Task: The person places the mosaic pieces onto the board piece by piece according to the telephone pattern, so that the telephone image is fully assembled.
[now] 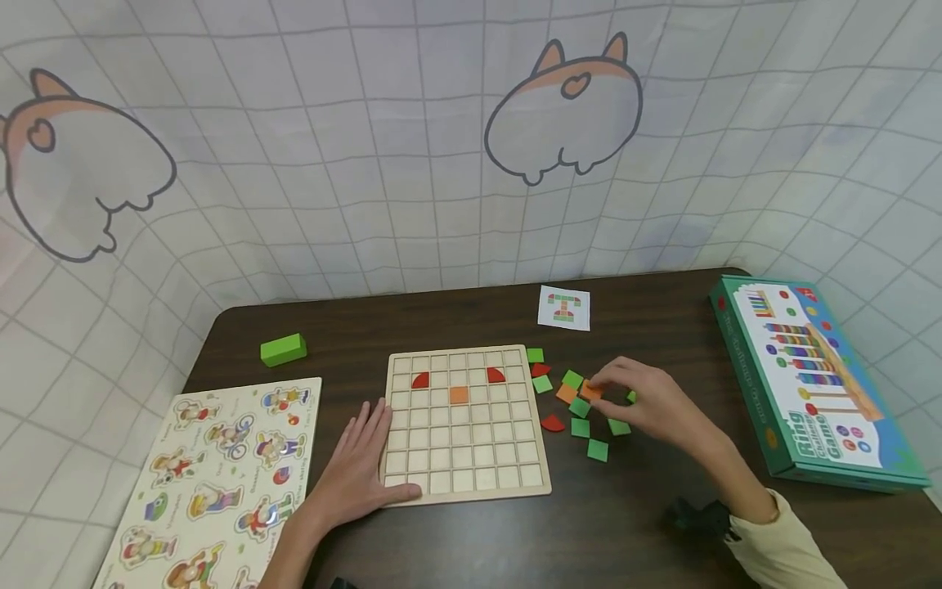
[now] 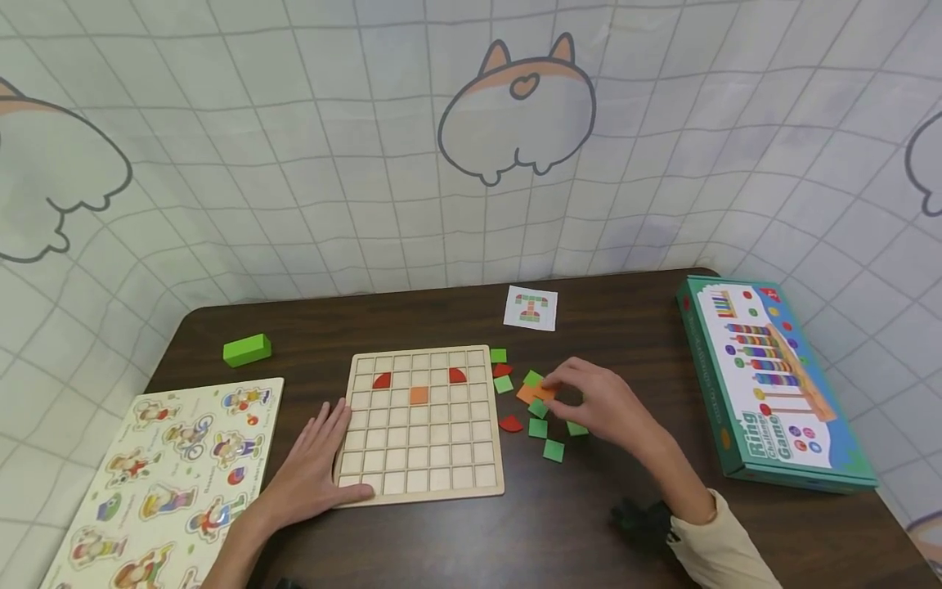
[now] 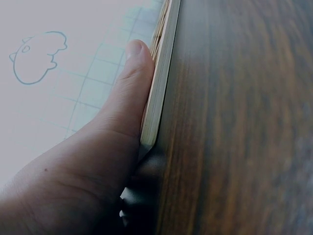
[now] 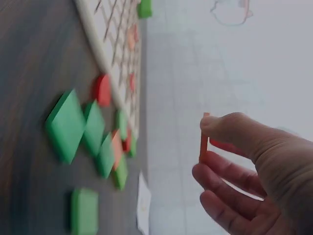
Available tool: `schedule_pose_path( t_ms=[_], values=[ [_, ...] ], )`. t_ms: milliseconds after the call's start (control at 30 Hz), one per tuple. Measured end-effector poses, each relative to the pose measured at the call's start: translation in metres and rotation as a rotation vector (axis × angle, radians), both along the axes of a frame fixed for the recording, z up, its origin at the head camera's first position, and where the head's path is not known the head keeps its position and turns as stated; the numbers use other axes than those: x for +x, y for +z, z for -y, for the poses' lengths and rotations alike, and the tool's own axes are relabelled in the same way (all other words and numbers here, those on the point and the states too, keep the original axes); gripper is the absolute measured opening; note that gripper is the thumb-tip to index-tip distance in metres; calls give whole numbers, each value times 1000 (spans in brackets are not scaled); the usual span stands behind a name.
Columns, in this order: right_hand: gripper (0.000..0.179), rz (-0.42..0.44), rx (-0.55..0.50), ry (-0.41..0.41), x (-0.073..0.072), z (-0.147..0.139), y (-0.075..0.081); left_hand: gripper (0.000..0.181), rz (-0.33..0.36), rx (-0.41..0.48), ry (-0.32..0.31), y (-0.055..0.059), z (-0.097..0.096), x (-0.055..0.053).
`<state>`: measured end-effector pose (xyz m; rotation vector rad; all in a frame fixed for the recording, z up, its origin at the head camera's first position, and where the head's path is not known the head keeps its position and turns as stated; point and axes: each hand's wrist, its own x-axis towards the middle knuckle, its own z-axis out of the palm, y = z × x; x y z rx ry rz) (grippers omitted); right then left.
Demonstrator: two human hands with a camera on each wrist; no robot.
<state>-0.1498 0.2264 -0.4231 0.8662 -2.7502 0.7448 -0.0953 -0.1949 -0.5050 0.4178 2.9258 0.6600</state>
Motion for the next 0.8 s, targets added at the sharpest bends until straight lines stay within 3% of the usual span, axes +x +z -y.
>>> schedule_pose_path(
  t_ms=[167,367,567,800],
  values=[
    [24,-39,-98,180,0,37,1,125,5,10,3,-1,1,0],
    [20,55,26,345,7,96,-9,125,5,17,-1,0,1,-1],
    [16,39,143,379,2,138,-19,125,0,9,1,0,0,-1],
    [16,30,215,365,-3,157,-27,125,3,1,5,1,0,1]
  ],
)
